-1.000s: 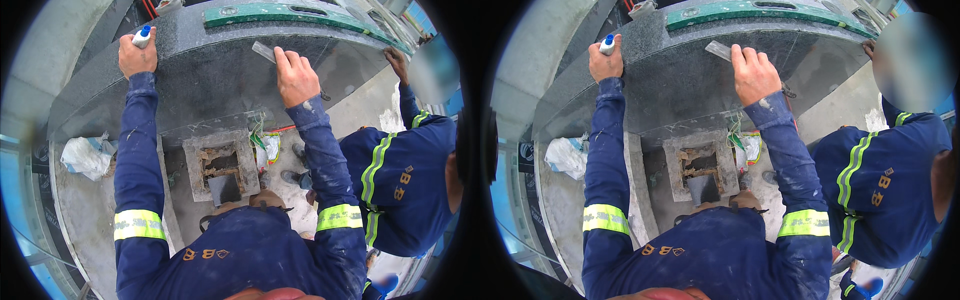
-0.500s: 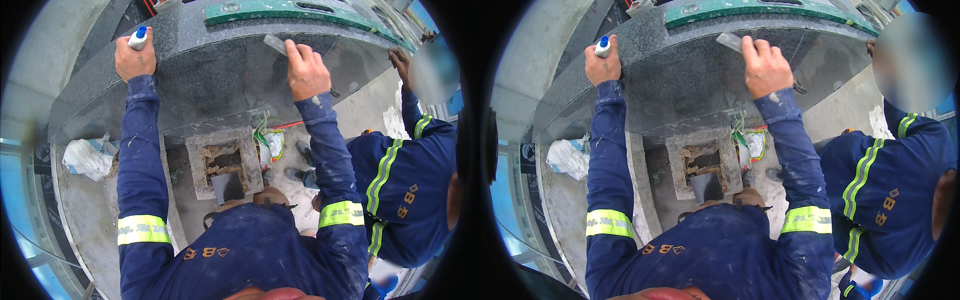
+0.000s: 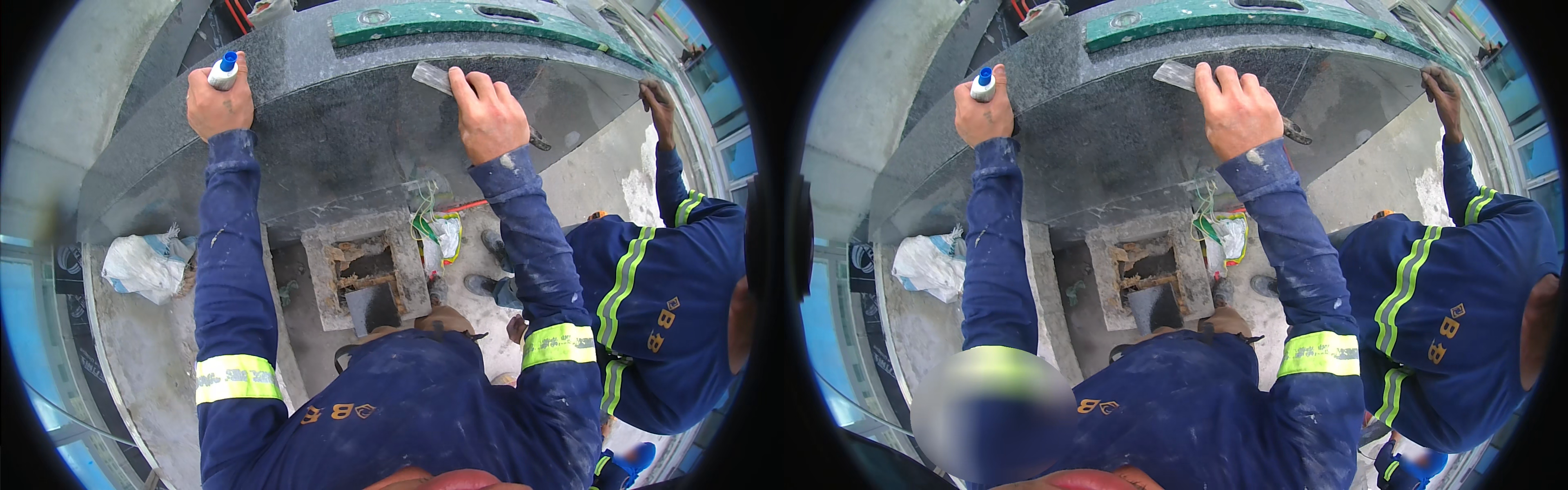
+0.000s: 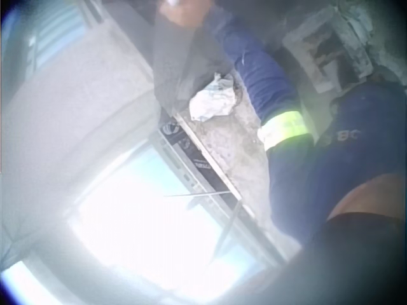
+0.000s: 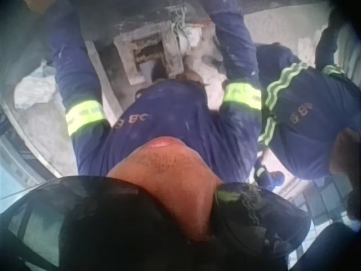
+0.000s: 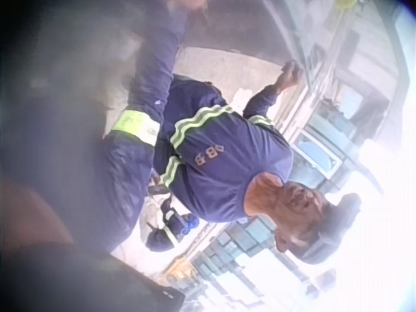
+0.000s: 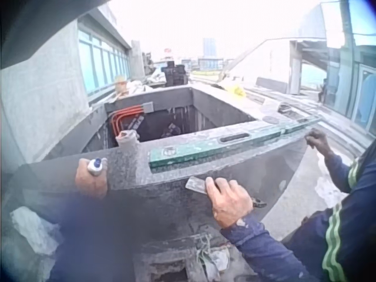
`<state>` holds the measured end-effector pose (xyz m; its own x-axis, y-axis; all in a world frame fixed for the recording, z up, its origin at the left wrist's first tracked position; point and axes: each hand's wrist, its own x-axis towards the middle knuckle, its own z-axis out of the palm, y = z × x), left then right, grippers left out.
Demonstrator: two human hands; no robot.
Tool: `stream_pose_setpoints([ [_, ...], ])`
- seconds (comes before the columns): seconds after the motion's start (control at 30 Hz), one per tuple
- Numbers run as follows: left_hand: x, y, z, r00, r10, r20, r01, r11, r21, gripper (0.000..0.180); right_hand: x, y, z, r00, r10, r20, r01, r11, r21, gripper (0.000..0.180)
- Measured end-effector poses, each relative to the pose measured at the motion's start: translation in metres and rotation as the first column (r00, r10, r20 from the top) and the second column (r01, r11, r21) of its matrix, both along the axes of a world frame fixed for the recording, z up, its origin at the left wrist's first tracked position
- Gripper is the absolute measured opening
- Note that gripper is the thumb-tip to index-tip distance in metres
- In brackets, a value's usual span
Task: The person positions a large stone slab onto a curved structure, uses a marker and a scraper to adjust the edge, and then uses a power grinder to smooth the slab's surface. Other workers are visible in the background.
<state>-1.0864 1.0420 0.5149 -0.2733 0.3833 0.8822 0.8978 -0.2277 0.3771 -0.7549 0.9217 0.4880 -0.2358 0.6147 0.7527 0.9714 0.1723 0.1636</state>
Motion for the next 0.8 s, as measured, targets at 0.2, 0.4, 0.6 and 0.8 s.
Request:
stream_pose_setpoints([
  [0.2, -0.003, -0.003, 0.0, 1.0, 0.01, 0.007, -0.01, 1.0, 0.023, 0.051, 0.031, -0.001, 0.003, 0.995, -0.103, 0.001, 0.103, 0.995, 0.017, 0.041],
  [0.4, -0.001, -0.002, -0.001, 0.999, 0.041, -0.005, -0.041, 0.999, 0.022, 0.05, 0.045, -0.014, -0.001, 0.991, -0.134, -0.017, 0.134, 0.99, 0.04, 0.04],
  [0.6, -0.003, -0.001, -0.002, 1.0, 0.016, 0.0, -0.016, 1.0, 0.018, 0.049, 0.029, -0.003, -0.005, 0.99, -0.138, -0.009, 0.138, 0.99, 0.033, 0.039],
  [0.8, -0.003, -0.004, -0.002, 0.999, 0.054, -0.004, -0.054, 0.999, -0.001, 0.046, 0.084, -0.009, -0.027, 0.959, -0.275, -0.071, 0.278, 0.96, 0.033, 0.04],
])
